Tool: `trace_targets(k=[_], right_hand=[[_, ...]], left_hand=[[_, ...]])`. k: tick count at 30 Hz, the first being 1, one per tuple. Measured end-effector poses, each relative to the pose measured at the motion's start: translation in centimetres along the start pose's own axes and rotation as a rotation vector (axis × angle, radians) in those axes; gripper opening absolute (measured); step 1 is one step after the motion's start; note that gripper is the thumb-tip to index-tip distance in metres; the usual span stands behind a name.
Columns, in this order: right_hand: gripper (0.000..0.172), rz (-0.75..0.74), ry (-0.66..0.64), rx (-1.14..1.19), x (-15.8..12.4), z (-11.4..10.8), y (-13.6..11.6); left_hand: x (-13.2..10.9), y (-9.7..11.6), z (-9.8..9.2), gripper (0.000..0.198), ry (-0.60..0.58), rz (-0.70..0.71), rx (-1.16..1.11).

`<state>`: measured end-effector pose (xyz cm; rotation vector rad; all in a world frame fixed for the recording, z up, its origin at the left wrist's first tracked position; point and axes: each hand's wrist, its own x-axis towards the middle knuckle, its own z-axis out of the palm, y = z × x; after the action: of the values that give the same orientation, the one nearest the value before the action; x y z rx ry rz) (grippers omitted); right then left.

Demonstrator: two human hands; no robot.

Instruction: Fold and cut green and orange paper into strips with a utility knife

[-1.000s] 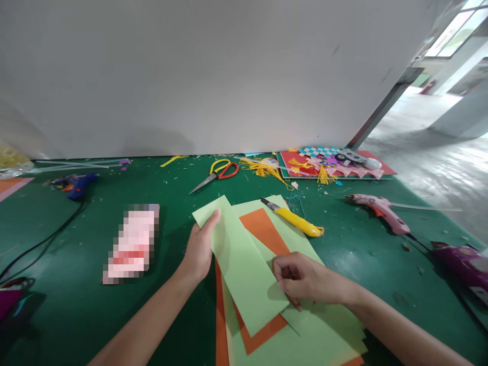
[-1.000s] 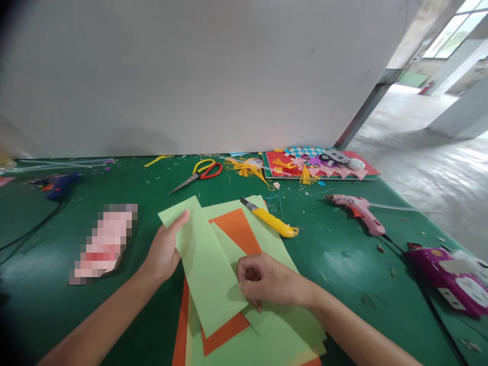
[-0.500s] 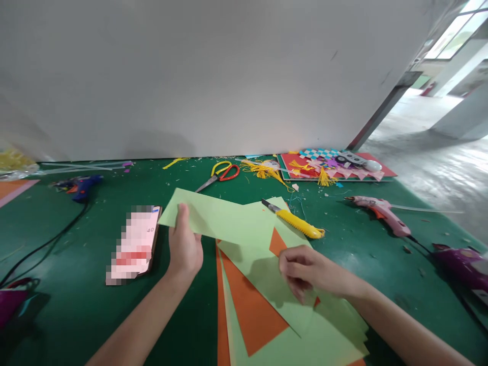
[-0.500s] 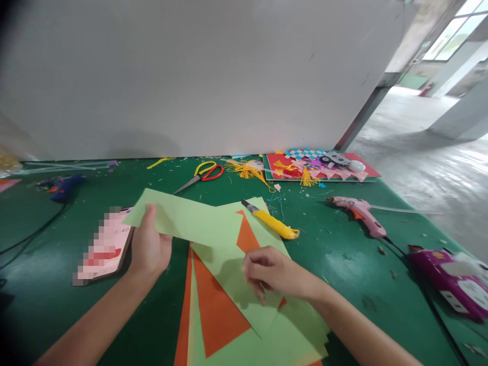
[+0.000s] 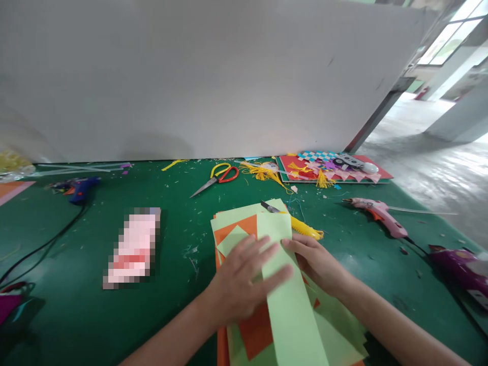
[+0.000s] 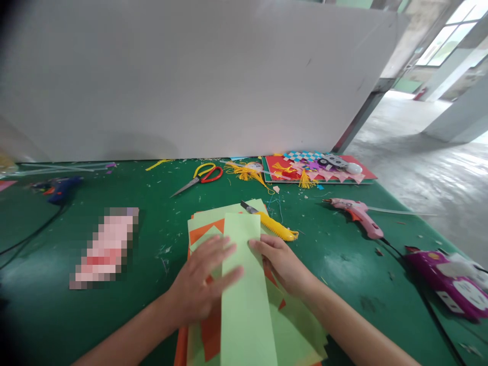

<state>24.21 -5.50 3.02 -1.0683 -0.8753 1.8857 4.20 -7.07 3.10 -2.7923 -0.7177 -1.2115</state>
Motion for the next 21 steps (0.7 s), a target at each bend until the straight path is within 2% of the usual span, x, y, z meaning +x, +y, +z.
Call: trace_targets(k=[2,4,5,7,10,13,17,21], right_hand=[[0.024,0.008,0.035,-0.081,-0.13,-0.05,0.15],[0.029,0.018,0.024,-0.187,-0.35,0.01,0.26],[0.032,0.02,0.003,-0.248,-0.46,0.09,0.28],[0.036,0.013,-0.042,-0.377,-0.66,0.28,0.29],[0.038,-0.038,-0.103,-0.543,-0.75,0.51,0.3],[0.035,-0.114,-0.144,-0.603,-0.64,0.5,0.38],[0.03,-0.245,-0.012,-0.591,-0.53,0.3,0.35],[0.028,-0.322,0.069,-0.584,-0.71,0.24,-0.01]], left_hand=[[-0.03,-0.3,0.12,0.054,0.033,-0.406,-0.22],[0.15,-0.28,0.09,0.047,0.129,-0.838,-0.53],[0.28,-0.19,0.06,0.041,0.159,-1.003,-0.662],[0.49,0.03,-0.01,0.031,0.14,-1.134,-0.743],[0.68,0.16,-0.1,0.036,0.066,-1.056,-0.604],[0.79,0.1,-0.16,0.044,0.034,-0.94,-0.48],[0.84,0.14,-0.1,0.039,0.007,-0.829,-0.457],[0.65,0.36,0.02,0.02,-0.072,-0.671,-0.463]])
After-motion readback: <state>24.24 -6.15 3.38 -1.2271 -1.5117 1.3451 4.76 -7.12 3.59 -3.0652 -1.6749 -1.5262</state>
